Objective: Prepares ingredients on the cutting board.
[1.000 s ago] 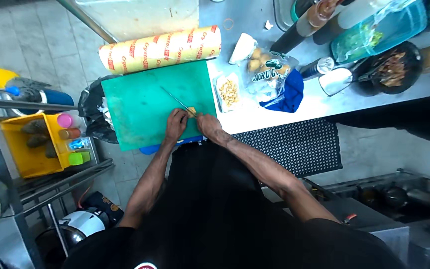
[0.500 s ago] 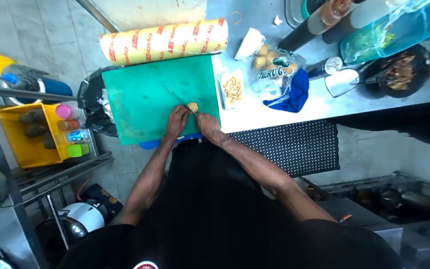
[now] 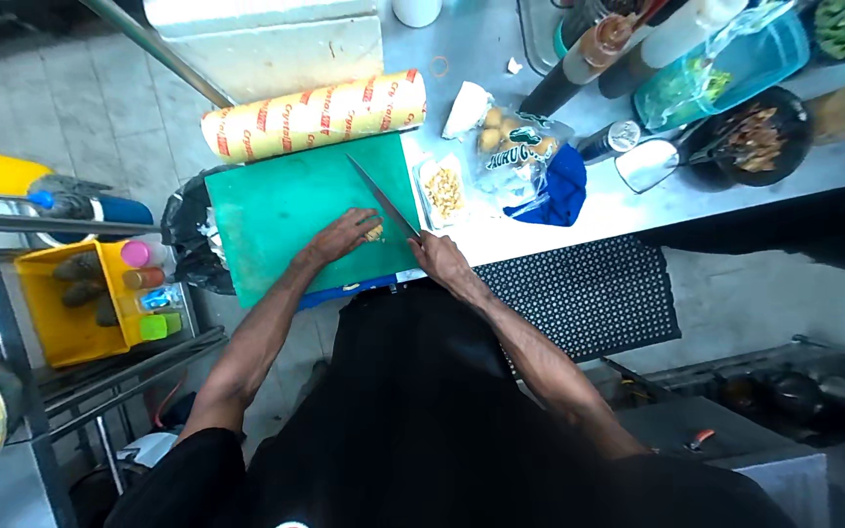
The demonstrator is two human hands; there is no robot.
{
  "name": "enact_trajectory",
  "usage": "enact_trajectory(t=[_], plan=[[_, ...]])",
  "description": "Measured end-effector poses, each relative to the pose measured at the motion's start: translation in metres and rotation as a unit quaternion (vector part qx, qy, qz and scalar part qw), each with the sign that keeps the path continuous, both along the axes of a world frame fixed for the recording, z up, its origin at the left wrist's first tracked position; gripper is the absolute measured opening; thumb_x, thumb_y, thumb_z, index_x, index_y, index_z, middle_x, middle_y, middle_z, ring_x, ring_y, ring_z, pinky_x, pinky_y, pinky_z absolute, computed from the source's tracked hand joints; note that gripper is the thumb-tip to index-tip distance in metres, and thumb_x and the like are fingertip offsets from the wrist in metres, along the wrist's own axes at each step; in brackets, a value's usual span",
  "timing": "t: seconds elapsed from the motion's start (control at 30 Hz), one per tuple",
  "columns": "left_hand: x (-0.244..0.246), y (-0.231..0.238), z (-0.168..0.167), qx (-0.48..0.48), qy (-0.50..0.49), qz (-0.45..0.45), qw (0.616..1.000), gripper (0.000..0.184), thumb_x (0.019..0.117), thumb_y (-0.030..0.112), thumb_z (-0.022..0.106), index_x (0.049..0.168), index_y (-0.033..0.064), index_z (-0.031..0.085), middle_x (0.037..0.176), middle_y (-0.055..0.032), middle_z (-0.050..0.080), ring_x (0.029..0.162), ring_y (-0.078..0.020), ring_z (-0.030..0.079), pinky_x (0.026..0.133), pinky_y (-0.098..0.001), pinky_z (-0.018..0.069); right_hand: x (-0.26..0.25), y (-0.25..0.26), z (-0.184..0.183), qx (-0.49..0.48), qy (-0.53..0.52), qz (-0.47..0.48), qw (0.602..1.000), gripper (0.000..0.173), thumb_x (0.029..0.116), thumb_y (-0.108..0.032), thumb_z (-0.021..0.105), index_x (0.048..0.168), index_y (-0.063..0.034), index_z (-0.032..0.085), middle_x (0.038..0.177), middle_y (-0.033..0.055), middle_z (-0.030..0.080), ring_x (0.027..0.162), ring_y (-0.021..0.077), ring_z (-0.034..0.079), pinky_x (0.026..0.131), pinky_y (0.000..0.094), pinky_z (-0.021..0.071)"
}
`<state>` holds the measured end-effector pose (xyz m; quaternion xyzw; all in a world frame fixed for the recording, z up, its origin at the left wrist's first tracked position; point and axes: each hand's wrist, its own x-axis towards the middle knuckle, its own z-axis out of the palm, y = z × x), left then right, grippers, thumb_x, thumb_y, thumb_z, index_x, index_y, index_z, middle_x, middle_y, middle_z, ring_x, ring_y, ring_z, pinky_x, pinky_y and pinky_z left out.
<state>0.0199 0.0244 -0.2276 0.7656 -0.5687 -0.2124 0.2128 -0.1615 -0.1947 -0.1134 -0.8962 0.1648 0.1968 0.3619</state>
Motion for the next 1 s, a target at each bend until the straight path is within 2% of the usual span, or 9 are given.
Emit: enact_trajectory(t=[0.1, 0.2, 0.33, 0.4, 0.5, 0.57, 0.7, 0.8, 1.0], plan=[[0.009, -0.003, -0.008, -0.024, -0.004, -0.036, 0.999, 0.033, 0.0993, 0.014, 0.066, 0.131, 0.0058, 0.067, 0.138, -0.0141, 0.062, 0.134, -0.0313, 0.055, 0.117, -0.0428, 0.0421, -0.006, -0.007, -0.018, -0.018, 0.010, 0.004, 1.000, 0.038, 0.1085, -0.040, 0.048, 0.108, -0.0059, 0.065, 0.079, 0.0171, 0.066, 0.073, 0.0357, 0.069, 0.060, 0.0544, 0.0555], [-0.002, -0.005, -0.004, -0.024, -0.002, 0.046, 0.999, 0.033, 0.0986, 0.018, 0.068, 0.129, 0.0058, 0.068, 0.130, -0.0146, 0.066, 0.126, -0.0313, 0.061, 0.111, -0.0431, 0.0476, -0.017, -0.009, -0.029, -0.039, 0.010, 0.015, 0.999, 0.037, 0.1076, -0.041, 0.050, 0.107, -0.0075, 0.065, 0.079, 0.0168, 0.066, 0.071, 0.0359, 0.069, 0.057, 0.0537, 0.0554], [-0.038, -0.015, -0.008, -0.041, -0.027, 0.179, 0.983, 0.032, 0.0980, 0.020, 0.070, 0.127, 0.0051, 0.069, 0.127, -0.0142, 0.067, 0.121, -0.0311, 0.063, 0.107, -0.0434, 0.0497, -0.016, -0.006, -0.048, -0.091, 0.065, 0.047, 0.993, 0.036, 0.1081, -0.040, 0.047, 0.110, -0.0089, 0.065, 0.087, 0.0178, 0.069, 0.082, 0.0382, 0.071, 0.064, 0.0563, 0.0567], [-0.056, -0.015, -0.004, -0.035, -0.028, 0.237, 0.970, 0.038, 0.0974, 0.024, 0.071, 0.132, 0.0069, 0.066, 0.130, -0.0144, 0.066, 0.123, -0.0319, 0.062, 0.107, -0.0452, 0.0499, -0.016, -0.003, -0.049, -0.099, 0.086, 0.051, 0.990, 0.035, 0.1079, -0.039, 0.047, 0.110, -0.0087, 0.066, 0.089, 0.0178, 0.070, 0.084, 0.0388, 0.071, 0.066, 0.0568, 0.0571], [-0.083, -0.010, 0.030, -0.009, -0.006, 0.287, 0.958, 0.060, 0.0942, 0.027, 0.076, 0.147, 0.0109, 0.052, 0.143, -0.0138, 0.058, 0.131, -0.0330, 0.056, 0.109, -0.0479, 0.0481, -0.016, -0.001, -0.043, -0.106, 0.098, 0.051, 0.988, 0.035, 0.1080, -0.038, 0.046, 0.109, -0.0077, 0.065, 0.089, 0.0181, 0.070, 0.084, 0.0389, 0.071, 0.067, 0.0565, 0.0571], [-0.080, -0.007, 0.022, -0.015, -0.001, 0.286, 0.958, 0.065, 0.0924, 0.029, 0.078, 0.149, 0.0105, 0.051, 0.144, -0.0148, 0.057, 0.132, -0.0331, 0.056, 0.110, -0.0475, 0.0473, -0.016, 0.000, -0.039, -0.114, 0.103, 0.054, 0.987, 0.036, 0.1084, -0.038, 0.045, 0.110, -0.0080, 0.065, 0.088, 0.0178, 0.070, 0.084, 0.0383, 0.072, 0.068, 0.0558, 0.0573], [-0.060, -0.006, -0.004, -0.048, -0.008, 0.255, 0.966, 0.050, 0.0934, 0.031, 0.076, 0.133, 0.0058, 0.060, 0.134, -0.0176, 0.060, 0.126, -0.0329, 0.058, 0.108, -0.0443, 0.0492, -0.013, 0.001, -0.033, -0.127, 0.121, 0.072, 0.982, 0.038, 0.1091, -0.039, 0.041, 0.112, -0.0088, 0.064, 0.090, 0.0174, 0.070, 0.088, 0.0383, 0.072, 0.070, 0.0554, 0.0576], [-0.051, -0.007, -0.013, -0.080, -0.037, 0.197, 0.976, 0.029, 0.1010, 0.028, 0.065, 0.114, 0.0029, 0.066, 0.121, -0.0176, 0.065, 0.119, -0.0326, 0.062, 0.106, -0.0427, 0.0503, -0.014, 0.004, -0.027, -0.138, 0.125, 0.081, 0.979, 0.038, 0.1094, -0.038, 0.040, 0.111, -0.0082, 0.064, 0.090, 0.0177, 0.070, 0.088, 0.0383, 0.072, 0.071, 0.0547, 0.0580], [-0.050, -0.010, -0.021, -0.105, -0.071, 0.177, 0.976, 0.023, 0.1040, 0.023, 0.059, 0.107, 0.0030, 0.069, 0.114, -0.0151, 0.068, 0.112, -0.0307, 0.065, 0.101, -0.0417, 0.0527, -0.017, 0.013, -0.012, -0.159, 0.160, 0.083, 0.971, 0.036, 0.1089, -0.037, 0.041, 0.113, -0.0088, 0.063, 0.092, 0.0181, 0.070, 0.089, 0.0392, 0.072, 0.071, 0.0555, 0.0576]])
